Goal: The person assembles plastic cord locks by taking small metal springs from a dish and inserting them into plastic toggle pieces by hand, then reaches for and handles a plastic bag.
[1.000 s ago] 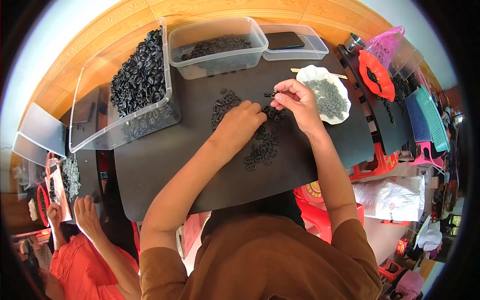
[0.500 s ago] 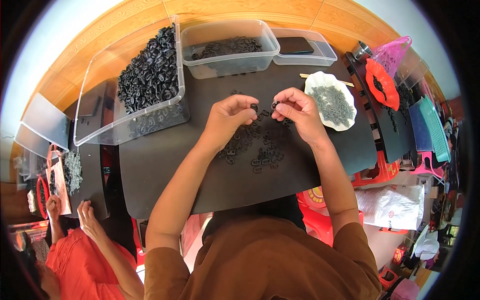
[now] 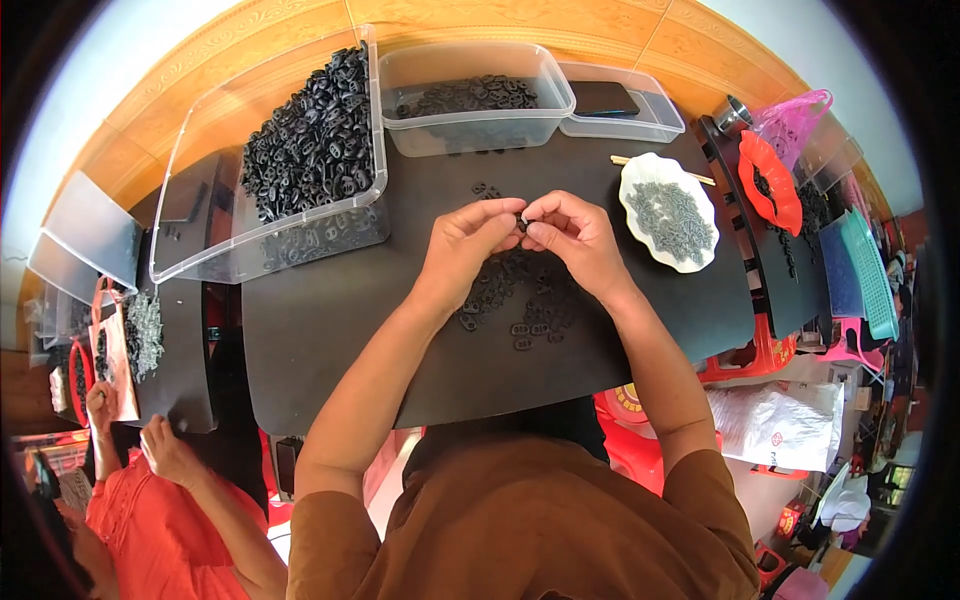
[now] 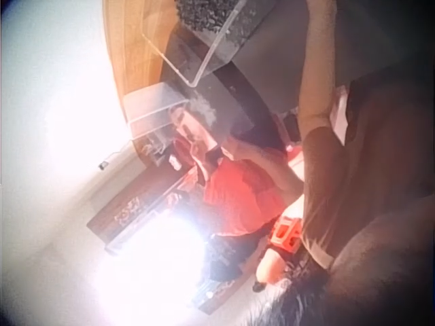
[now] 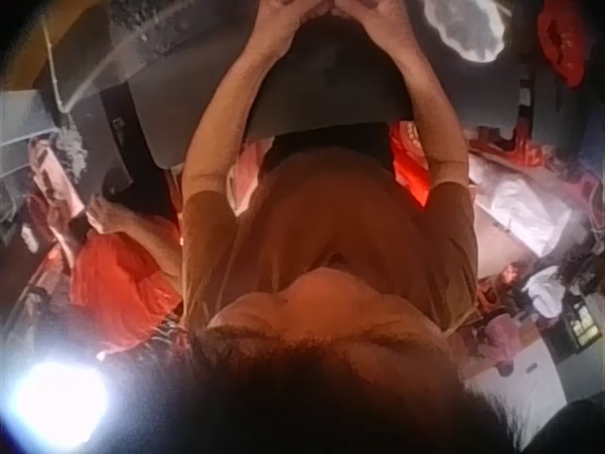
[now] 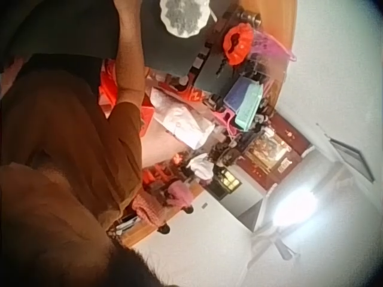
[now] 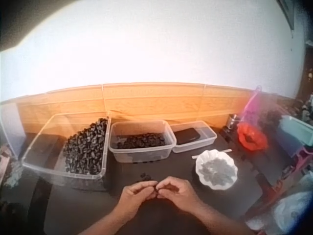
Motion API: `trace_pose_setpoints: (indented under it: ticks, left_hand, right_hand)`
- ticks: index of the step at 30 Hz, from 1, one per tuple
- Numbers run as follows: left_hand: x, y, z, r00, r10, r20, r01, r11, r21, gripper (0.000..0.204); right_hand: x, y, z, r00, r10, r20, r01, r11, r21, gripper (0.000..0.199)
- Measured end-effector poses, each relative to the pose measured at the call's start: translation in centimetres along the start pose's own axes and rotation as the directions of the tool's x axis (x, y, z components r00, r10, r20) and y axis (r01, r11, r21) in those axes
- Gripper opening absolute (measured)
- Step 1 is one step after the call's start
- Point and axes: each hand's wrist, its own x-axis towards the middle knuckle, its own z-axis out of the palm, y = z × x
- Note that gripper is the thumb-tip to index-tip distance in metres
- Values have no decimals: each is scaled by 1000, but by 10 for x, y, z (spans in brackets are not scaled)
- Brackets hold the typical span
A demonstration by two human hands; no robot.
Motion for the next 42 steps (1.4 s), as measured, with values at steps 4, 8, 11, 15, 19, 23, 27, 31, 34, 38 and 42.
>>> trace_pose_setpoints:
  ticks: [4, 8, 11, 15, 19, 23, 27, 31, 34, 38, 42]
  left_hand:
    - [5, -1, -15, 1000, 12, 24, -13, 999, 40, 16]
    - [5, 7, -15, 999, 1, 33, -4, 997, 80, 16]
    - [5, 7, -16, 998, -41, 49, 36, 995, 97, 20]
    - [4, 5, -16, 994, -79, 70, 75, 996, 50, 20]
    - [4, 2, -14, 991, -98, 87, 98, 995, -6, 21]
    - [2, 3, -12, 992, -93, 87, 97, 994, -41, 22]
    - [2, 3, -12, 993, -91, 78, 93, 995, -24, 23]
    - [2, 4, -11, 992, -86, 89, 89, 996, -30, 23]
    - [1, 5, -9, 993, -92, 80, 96, 995, -40, 23]
    - [1, 5, -9, 992, -95, 79, 100, 993, -57, 22]
    - [1, 4, -9, 993, -81, 87, 85, 996, -39, 22]
  right_hand:
    - [-1, -1, -6, 999, 49, -17, -49, 999, -21, 9]
    - [-5, 1, -9, 998, 66, -26, -67, 997, -29, 9]
    - [-5, 2, -8, 998, 57, -21, -57, 998, -7, 9]
    - [-5, 2, -7, 999, 49, -4, -49, 999, 2, 9]
    - [-6, 2, -6, 999, 34, 6, -34, 999, 11, 9]
    - [-6, 1, -5, 999, 38, -2, -38, 999, 3, 9]
    - [-7, 0, -4, 999, 40, -13, -41, 999, -21, 8]
    - [-6, 0, -3, 999, 33, -25, -34, 999, -38, 8]
    - [-7, 0, -4, 999, 25, -24, -26, 999, -46, 7]
    - [-7, -2, -4, 999, 25, -30, -26, 998, -58, 7]
    - [-7, -3, -2, 999, 22, -41, -25, 998, -51, 6]
